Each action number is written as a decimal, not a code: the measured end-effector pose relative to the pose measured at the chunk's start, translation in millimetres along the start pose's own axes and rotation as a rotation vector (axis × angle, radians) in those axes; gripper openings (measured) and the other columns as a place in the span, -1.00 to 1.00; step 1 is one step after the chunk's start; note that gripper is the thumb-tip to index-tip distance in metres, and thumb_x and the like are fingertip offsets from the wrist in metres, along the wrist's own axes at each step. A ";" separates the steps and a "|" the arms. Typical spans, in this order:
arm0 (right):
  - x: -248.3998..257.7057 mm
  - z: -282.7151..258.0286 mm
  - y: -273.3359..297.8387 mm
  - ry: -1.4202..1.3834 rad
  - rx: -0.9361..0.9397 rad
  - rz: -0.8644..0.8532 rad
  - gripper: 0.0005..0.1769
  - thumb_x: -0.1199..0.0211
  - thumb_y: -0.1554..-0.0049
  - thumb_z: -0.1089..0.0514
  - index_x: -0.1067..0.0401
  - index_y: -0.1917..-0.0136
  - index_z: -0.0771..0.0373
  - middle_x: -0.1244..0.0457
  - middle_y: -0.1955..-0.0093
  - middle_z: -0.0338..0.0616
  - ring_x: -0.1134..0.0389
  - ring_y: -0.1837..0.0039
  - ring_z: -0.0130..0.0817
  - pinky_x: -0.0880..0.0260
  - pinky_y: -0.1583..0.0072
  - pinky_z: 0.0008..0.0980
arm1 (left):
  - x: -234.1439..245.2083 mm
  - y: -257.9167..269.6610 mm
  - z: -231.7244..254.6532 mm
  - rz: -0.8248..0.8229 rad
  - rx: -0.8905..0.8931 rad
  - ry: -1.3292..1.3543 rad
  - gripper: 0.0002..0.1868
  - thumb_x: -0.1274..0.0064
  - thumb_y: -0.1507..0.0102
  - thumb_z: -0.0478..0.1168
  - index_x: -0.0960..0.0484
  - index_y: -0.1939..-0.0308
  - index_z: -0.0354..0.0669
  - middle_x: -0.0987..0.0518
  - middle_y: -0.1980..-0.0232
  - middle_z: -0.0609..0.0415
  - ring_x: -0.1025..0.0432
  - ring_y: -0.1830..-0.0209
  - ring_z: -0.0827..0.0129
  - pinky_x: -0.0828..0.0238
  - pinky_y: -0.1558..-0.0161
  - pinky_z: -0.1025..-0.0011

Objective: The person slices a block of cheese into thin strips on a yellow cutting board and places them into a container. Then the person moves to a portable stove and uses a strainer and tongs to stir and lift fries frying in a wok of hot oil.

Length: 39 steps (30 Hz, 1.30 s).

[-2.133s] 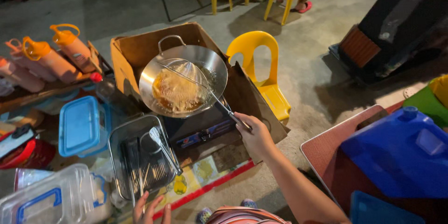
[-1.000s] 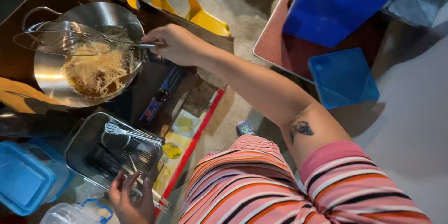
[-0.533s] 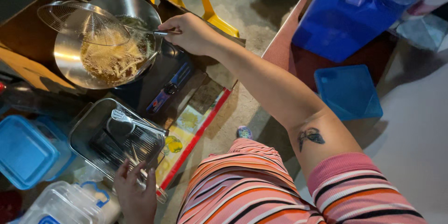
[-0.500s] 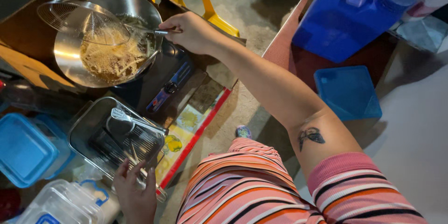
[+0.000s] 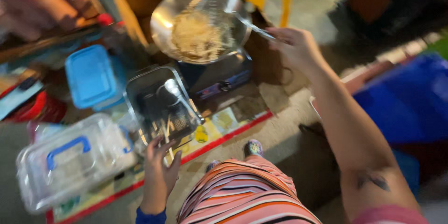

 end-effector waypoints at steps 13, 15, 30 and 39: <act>25.3 57.2 -44.2 0.361 0.122 0.090 -0.66 -0.31 -0.30 0.17 -0.55 -0.33 0.19 -0.32 0.19 -0.11 -0.21 0.18 -0.49 -0.29 0.08 -0.42 | -44.3 10.0 -25.0 0.104 0.263 -0.200 -0.46 -0.33 -0.06 -0.18 -0.61 -0.10 -0.28 -0.46 -0.24 -0.33 -0.41 -0.15 -0.21 -0.41 -0.12 0.07; 23.9 70.3 -55.4 0.336 0.104 0.066 -0.66 -0.28 -0.30 0.17 -0.54 -0.33 0.20 -0.34 0.18 -0.16 -0.23 0.17 -0.53 -0.29 0.08 -0.43 | -46.8 18.0 -34.0 0.126 0.328 -0.271 -0.44 -0.33 -0.07 -0.17 -0.60 -0.12 -0.29 -0.48 -0.22 -0.34 -0.42 -0.13 -0.22 -0.40 -0.12 0.05; 43.2 61.5 -65.9 0.418 0.320 -0.200 -0.64 -0.26 -0.28 0.16 -0.52 -0.34 0.19 -0.38 0.04 0.03 -0.39 0.05 -0.23 -0.37 -0.06 -0.29 | -97.1 47.7 -106.5 0.179 0.951 -0.433 -0.14 -0.38 -0.03 -0.13 -0.32 -0.31 -0.40 -0.53 -0.14 -0.40 -0.49 -0.06 -0.26 -0.47 -0.01 -0.04; 36.0 47.5 -108.1 0.525 0.591 -0.169 -0.66 -0.28 -0.28 0.18 -0.54 -0.33 0.16 -0.35 -0.01 0.11 -0.38 -0.06 0.09 -0.38 -0.10 -0.09 | -116.7 59.9 -121.5 0.158 0.965 -0.550 -0.61 -0.25 -0.20 -0.07 -0.57 0.06 -0.28 -0.66 0.15 -0.31 -0.56 0.12 -0.23 -0.50 0.08 -0.08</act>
Point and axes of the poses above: each hand's wrist, its own y-axis away from the middle knuckle, its own x-axis out of the back of the hand, z = x × y, the point moved 4 cm from there along -y, towards the middle knuckle
